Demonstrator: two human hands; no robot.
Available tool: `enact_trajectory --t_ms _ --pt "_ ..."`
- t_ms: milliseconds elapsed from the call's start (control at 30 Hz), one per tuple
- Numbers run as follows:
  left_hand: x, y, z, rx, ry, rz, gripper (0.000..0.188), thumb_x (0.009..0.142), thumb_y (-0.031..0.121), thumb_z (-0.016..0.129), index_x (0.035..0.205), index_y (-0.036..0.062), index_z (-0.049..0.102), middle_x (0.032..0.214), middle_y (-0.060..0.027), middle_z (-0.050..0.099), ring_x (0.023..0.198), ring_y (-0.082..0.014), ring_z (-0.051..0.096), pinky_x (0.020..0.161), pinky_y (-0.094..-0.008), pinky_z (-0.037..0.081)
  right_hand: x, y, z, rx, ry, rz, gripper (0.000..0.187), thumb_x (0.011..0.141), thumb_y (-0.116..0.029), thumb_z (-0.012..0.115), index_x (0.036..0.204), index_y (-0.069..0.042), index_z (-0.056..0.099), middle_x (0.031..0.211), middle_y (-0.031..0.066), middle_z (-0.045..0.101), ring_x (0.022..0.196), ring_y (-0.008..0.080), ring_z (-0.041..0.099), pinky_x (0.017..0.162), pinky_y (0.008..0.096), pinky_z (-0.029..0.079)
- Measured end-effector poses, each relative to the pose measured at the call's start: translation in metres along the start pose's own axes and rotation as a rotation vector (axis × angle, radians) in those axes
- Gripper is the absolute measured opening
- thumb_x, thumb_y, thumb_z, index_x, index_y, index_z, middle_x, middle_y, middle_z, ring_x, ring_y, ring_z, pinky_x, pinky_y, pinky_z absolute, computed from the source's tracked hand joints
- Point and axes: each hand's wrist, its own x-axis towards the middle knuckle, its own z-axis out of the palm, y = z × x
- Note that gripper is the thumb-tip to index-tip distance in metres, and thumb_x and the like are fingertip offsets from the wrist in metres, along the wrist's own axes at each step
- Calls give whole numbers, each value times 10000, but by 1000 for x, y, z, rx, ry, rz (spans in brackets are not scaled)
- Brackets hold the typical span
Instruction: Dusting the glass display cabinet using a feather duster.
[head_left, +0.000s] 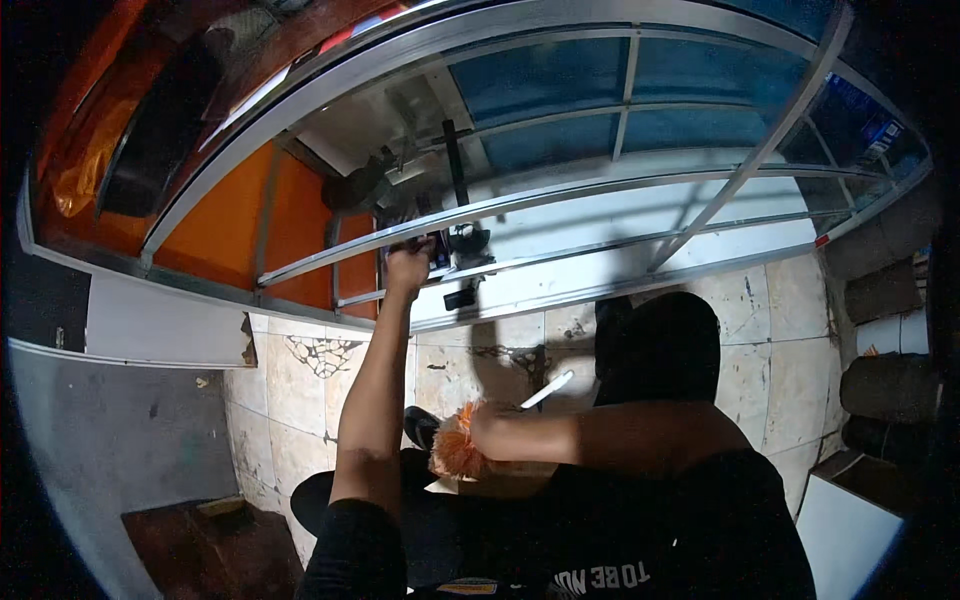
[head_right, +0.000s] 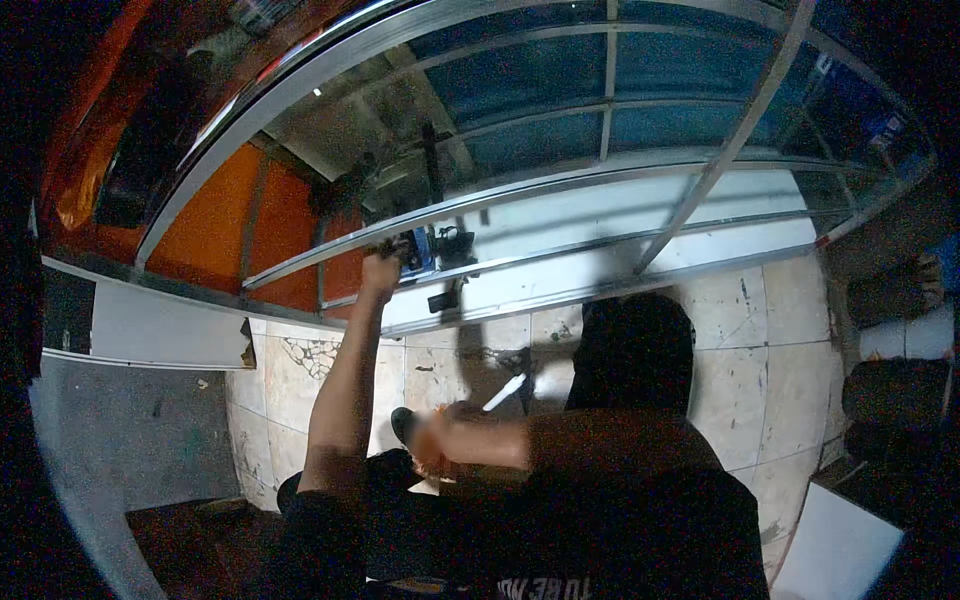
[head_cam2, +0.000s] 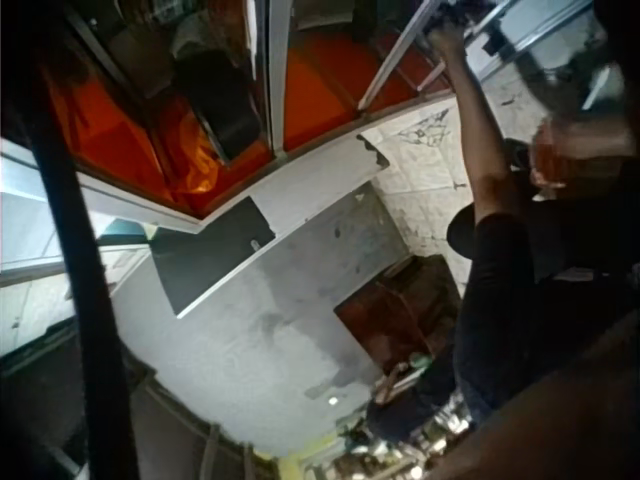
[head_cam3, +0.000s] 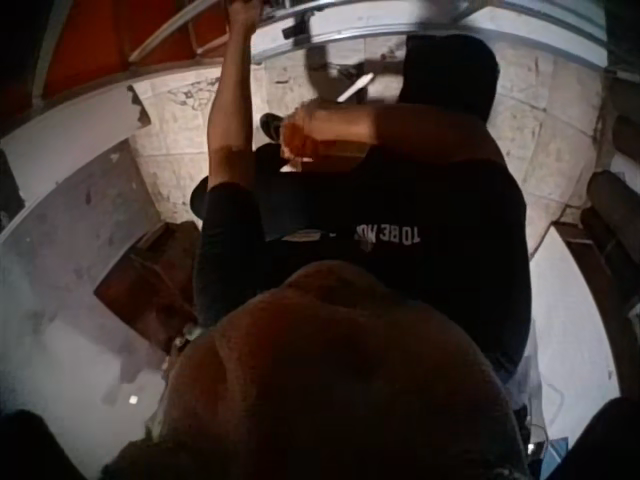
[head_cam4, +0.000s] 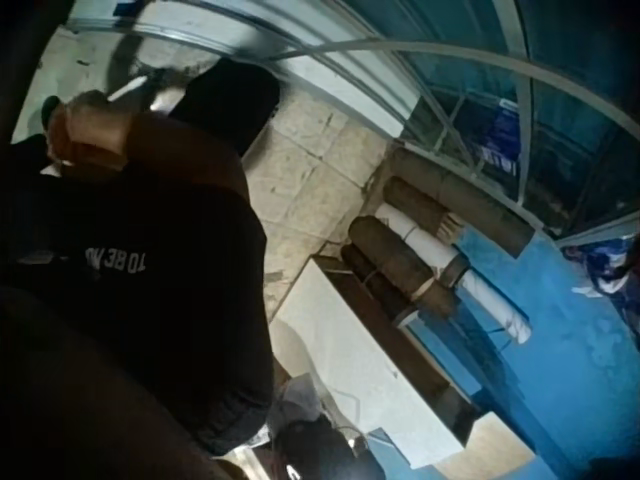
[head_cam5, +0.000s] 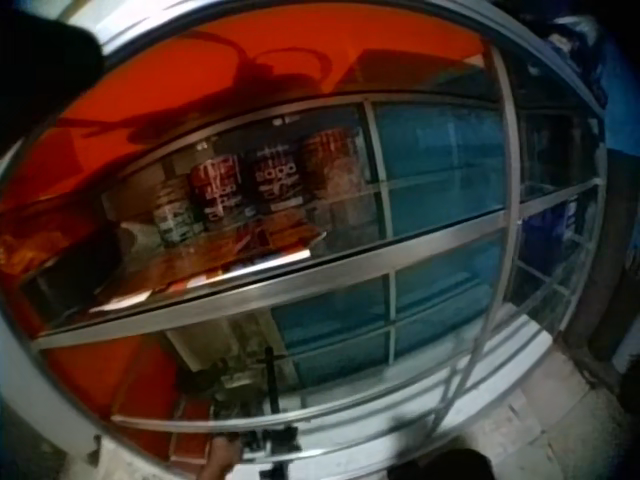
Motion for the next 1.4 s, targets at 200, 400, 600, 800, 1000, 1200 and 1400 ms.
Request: enact_trajectory --t_ms 200,400,600,800,1000,1200,1400 --pt "61 -26 18 748 -66 358 302 759 252 652 949 19 617 920 -162 634 841 -325 603 740 -384 475 18 22 -36 402 -85 -14 534 848 -508 430 920 1 576 888 133 563 710 242 512 731 408 414" --pt "103 -33 6 828 -106 -6 337 731 316 654 917 36 644 913 -185 632 859 -385 593 770 -429 475 -10 117 -106 568 -10 -35 467 762 -503 501 767 -36 501 758 98 498 637 215 452 639 391 377" --pt "102 -6 39 828 -48 82 357 716 302 656 925 14 632 883 -217 624 875 -378 594 788 -431 469 -47 186 -156 695 109 -76 453 690 -500 560 639 -67 437 649 69 443 576 193 402 563 376 346" --pt "114 43 27 183 -516 -387 415 711 277 641 981 -33 585 940 -284 585 924 -364 582 814 -434 459 -59 223 -172 499 73 -57 445 721 -538 509 636 -102 480 654 52 467 569 186 410 537 400 347" --pt "86 -24 6 799 -98 50 412 727 207 610 1055 -31 539 1008 -272 573 944 -388 566 824 -441 452 -35 236 -181 899 47 -309 427 748 -523 489 682 -100 499 704 62 489 611 196 426 566 411 362" --pt "51 -63 -26 806 171 505 464 718 172 593 1131 -15 494 1076 -269 542 976 -442 523 848 -467 426 -91 215 -157 940 257 -293 434 772 -520 455 742 -90 506 759 74 504 671 213 444 603 421 375" --pt "33 -21 -3 794 68 277 412 740 163 555 1112 -10 511 1074 -261 544 971 -424 525 849 -462 425 -92 197 -162 972 491 -258 448 797 -517 420 802 -80 514 814 86 519 731 229 463 639 431 388"
